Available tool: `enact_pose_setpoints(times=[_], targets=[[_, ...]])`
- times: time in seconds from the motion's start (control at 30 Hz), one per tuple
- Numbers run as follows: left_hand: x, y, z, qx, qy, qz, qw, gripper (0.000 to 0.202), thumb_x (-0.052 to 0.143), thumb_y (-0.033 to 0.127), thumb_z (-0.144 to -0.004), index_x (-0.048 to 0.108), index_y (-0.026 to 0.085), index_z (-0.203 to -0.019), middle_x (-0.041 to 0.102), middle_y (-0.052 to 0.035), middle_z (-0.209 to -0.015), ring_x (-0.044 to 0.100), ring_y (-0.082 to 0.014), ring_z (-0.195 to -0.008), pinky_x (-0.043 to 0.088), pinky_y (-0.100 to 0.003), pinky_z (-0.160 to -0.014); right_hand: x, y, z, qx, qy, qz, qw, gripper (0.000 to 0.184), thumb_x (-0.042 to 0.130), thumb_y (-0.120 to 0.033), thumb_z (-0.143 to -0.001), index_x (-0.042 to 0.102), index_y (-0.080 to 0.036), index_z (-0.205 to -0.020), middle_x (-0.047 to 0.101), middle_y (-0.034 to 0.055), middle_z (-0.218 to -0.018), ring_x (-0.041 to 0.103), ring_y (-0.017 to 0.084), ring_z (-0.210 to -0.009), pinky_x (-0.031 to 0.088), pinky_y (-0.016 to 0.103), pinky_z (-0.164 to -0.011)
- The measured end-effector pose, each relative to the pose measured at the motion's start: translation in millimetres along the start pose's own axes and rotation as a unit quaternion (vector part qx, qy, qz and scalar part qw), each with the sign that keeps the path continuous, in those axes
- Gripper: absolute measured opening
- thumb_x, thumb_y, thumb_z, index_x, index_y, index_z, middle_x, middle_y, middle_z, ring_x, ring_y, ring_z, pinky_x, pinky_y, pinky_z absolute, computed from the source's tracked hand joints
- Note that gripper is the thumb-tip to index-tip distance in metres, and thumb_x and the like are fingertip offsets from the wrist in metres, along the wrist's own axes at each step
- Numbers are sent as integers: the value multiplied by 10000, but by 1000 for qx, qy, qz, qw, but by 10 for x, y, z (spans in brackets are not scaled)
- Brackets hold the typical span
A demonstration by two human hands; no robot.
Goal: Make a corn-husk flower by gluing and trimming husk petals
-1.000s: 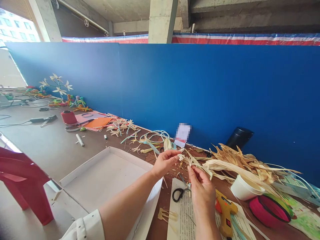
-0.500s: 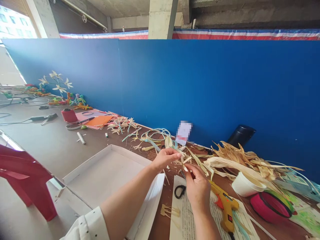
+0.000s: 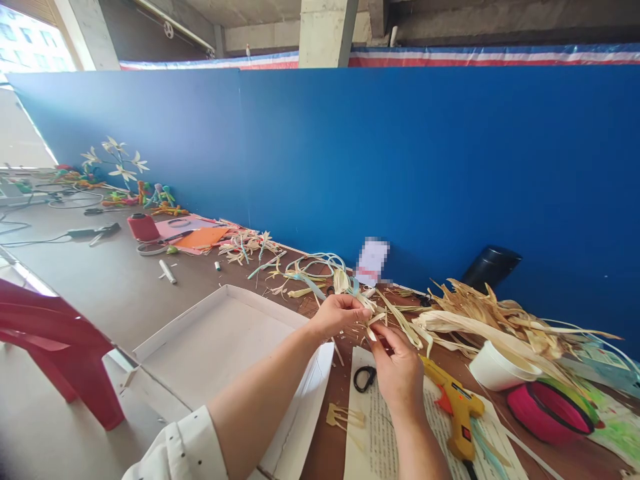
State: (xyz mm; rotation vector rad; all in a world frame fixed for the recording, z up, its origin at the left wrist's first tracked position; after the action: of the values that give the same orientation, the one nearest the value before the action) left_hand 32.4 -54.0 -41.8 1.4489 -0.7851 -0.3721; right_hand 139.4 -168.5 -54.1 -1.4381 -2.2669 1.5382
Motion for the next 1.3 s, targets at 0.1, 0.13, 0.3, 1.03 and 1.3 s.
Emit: enact_pose_setpoints(times=[0.1,0.13,0.3,1.03,1.3], targets=[[5,13,5,1,0,4,1000,462,811,490,-507,598,113,-668,542,16,-543,467,-63,-468,335,-189,-460,1,-18,-3,-10,-5,-10,1000,257,617,-420,-763,731,-234,-898,719,57,-939,638,254,-903,457,364,-829],[5,17,8,1,0,4,1000,463,811,491,-508,599,113,-670,544,16,-549,467,-63,-470,337,-189,-461,2,-24,-4,-7,-6,-10,1000,255,621,-426,-761,731,-234,-889,719,55,-928,638,252,-895,459,361,-825],[6,17,18,2,-5,-4,1000,443,799,488,-536,596,122,-680,539,18,-559,460,-61,-477,330,-188,-466,0,-54,-13,5,1,-4,1000,296,640,-478,-731,732,-230,-864,721,54,-886,640,252,-865,466,353,-807],[40,42,34,49,-8,-26,998,390,783,448,-578,597,115,-663,545,17,-593,445,-55,-527,326,-193,-511,32,26,8,139,-10,-96,986,434,728,-535,-643,738,-219,-940,730,60,-863,662,248,-819,489,353,-789],[35,44,30,40,-12,-17,999,413,773,478,-577,601,111,-658,546,13,-585,446,-61,-527,332,-208,-524,6,-40,9,122,7,-53,991,431,702,-572,-632,746,-212,-864,732,64,-818,659,254,-766,481,341,-731]])
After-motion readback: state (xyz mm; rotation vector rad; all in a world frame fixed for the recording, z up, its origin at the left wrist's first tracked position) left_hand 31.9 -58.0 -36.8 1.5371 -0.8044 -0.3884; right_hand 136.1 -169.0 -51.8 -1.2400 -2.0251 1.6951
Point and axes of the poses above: each hand's wrist, its own z-axis away from the middle knuckle, its own x-axis out of the palm, y = z × x, the point moved 1 cm from there along -z, towards the middle knuckle
